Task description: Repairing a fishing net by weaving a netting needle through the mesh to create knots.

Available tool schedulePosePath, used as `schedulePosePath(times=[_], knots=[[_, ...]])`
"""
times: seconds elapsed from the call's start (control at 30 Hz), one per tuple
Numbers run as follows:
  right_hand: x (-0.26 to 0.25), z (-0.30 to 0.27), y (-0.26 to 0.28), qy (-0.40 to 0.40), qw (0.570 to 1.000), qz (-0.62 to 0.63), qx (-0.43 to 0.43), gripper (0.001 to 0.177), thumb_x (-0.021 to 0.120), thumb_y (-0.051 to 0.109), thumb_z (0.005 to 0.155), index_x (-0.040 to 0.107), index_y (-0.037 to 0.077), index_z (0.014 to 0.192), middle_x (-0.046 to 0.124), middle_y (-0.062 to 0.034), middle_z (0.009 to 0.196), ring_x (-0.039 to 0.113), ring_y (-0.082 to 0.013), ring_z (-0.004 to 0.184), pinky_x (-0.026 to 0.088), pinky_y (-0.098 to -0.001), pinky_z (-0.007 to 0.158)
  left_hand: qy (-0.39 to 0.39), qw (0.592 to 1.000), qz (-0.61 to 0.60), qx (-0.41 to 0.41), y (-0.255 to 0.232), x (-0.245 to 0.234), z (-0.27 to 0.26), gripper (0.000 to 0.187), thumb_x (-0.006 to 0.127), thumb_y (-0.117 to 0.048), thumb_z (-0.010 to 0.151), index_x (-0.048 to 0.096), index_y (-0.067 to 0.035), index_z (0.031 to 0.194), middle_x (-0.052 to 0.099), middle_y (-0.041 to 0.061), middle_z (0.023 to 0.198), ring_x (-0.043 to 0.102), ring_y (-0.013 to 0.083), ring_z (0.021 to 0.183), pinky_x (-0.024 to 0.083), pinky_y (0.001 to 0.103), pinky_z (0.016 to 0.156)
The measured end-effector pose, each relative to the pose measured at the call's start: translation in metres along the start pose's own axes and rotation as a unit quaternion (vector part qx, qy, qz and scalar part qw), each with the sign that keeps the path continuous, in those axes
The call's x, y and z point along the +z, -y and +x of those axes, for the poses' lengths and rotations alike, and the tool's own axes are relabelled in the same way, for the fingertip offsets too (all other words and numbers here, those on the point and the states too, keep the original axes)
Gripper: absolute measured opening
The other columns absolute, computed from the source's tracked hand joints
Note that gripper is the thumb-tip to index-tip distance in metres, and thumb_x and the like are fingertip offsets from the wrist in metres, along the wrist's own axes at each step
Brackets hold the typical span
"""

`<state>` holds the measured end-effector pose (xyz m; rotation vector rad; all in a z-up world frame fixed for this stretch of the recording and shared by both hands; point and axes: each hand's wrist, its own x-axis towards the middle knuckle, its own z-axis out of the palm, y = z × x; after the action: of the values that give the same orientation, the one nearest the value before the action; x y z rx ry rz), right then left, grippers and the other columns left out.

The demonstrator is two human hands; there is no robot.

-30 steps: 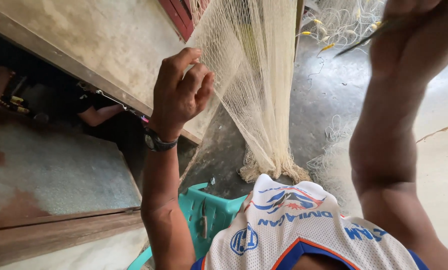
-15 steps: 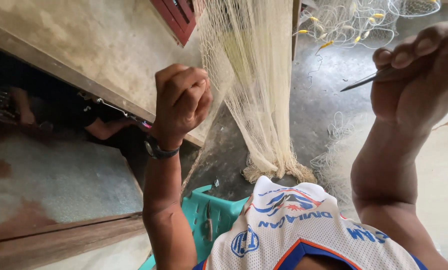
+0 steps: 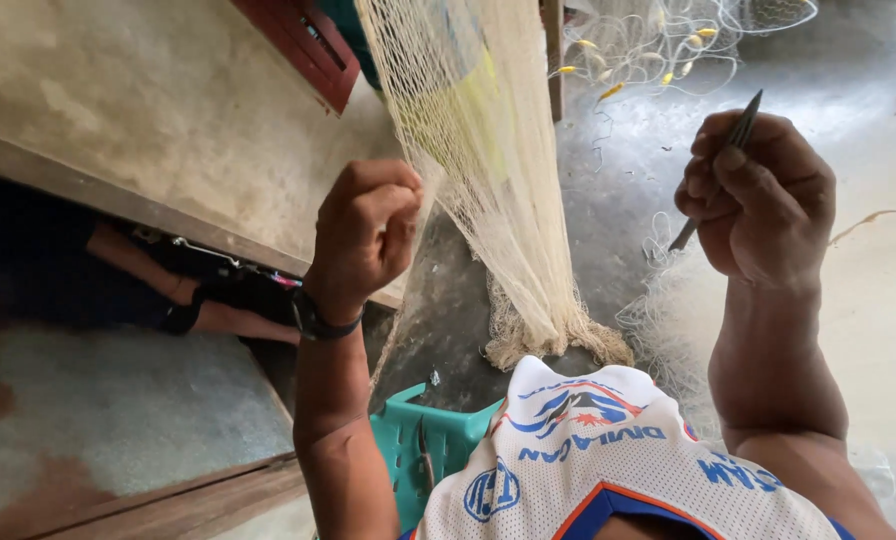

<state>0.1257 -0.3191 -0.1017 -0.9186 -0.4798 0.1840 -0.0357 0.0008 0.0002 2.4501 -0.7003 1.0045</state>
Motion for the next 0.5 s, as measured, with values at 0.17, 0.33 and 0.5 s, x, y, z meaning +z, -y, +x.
schedulePosePath(times=[0.17, 0.33, 0.5], knots=[[-0.024, -0.020, -0.006, 0.012, 0.998, 0.043, -0.046, 0.030, 0.049, 0.009, 0.117, 0.053, 0.010, 0.147, 0.062, -0.0116, 0.123, 0.067, -0.0211, 0.107, 0.064, -0.0380, 0.087, 0.051, 0.995, 0.091, 0.005, 0.000, 0.007, 0.003, 0.016, 0.062, -0.006, 0.106, 0.050, -0.002, 0.116, 0.064, 0.016, 0.110, 0.067, 0.0340, 0.093, 0.056, 0.042, 0.082], [-0.023, -0.050, -0.002, 0.111, 0.982, 0.043, -0.143, 0.027, 0.045, 0.008, 0.115, 0.049, 0.000, 0.140, 0.060, -0.0223, 0.128, 0.068, -0.0383, 0.125, 0.071, -0.0529, 0.101, 0.018, 0.958, 0.285, 0.032, 0.031, 0.007, -0.005, 0.030, 0.075, -0.007, 0.107, 0.058, -0.004, 0.131, 0.066, 0.012, 0.105, 0.063, 0.0274, 0.080, 0.051, 0.040, 0.069], [-0.033, -0.061, -0.007, 0.032, 0.995, -0.088, -0.016, 0.031, 0.060, 0.005, 0.102, 0.059, -0.005, 0.131, 0.070, -0.0176, 0.103, 0.065, -0.0195, 0.069, 0.051, -0.0227, 0.055, -0.024, 0.944, 0.315, 0.093, 0.028, -0.004, -0.016, 0.030, 0.076, 0.006, 0.101, 0.064, -0.004, 0.126, 0.061, 0.011, 0.109, 0.062, 0.0300, 0.093, 0.047, 0.042, 0.078]])
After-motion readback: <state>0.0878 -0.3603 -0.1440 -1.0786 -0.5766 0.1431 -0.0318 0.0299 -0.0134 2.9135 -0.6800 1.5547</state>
